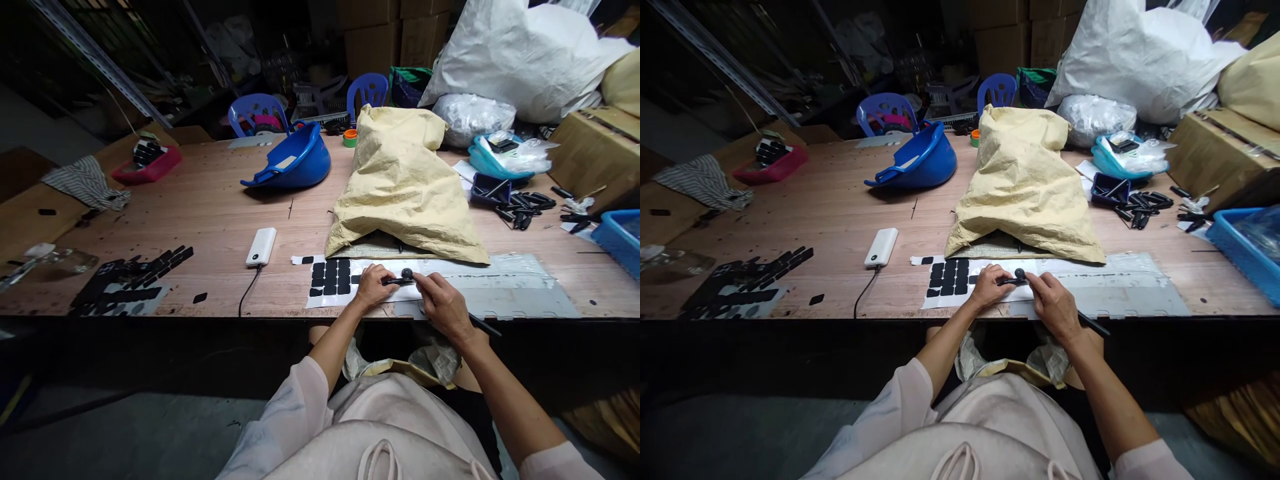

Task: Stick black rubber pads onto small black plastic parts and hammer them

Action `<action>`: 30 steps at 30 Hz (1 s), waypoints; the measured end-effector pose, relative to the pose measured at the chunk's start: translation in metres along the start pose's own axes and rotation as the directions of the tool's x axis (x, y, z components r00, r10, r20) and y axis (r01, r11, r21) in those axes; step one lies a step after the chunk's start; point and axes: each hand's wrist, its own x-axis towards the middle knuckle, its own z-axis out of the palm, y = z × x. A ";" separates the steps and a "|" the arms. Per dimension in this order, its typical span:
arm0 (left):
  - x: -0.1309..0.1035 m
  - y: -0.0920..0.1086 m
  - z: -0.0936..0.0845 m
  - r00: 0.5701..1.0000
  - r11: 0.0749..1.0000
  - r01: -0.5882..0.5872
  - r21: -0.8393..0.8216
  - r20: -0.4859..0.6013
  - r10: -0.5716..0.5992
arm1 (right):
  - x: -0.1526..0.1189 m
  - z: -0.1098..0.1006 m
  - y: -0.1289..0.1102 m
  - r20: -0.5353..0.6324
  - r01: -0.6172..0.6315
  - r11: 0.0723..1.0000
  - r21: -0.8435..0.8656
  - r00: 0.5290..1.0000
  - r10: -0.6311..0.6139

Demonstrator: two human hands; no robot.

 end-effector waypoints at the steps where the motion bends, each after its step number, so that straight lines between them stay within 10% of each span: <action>1: 0.000 0.000 0.000 1.000 1.000 0.003 0.002 0.002 -0.003 | -0.002 0.001 0.001 0.017 0.012 1.000 -0.008 1.000 -0.011; 16: 0.000 0.003 -0.002 1.000 0.999 -0.009 0.045 0.028 0.008 | 0.013 -0.005 0.092 -0.002 0.036 0.988 -0.151 0.999 -0.037; 30: -0.003 0.004 -0.002 1.000 0.998 0.000 0.071 0.018 -0.002 | 0.009 0.005 0.092 -0.022 -0.010 0.979 -0.206 1.000 0.006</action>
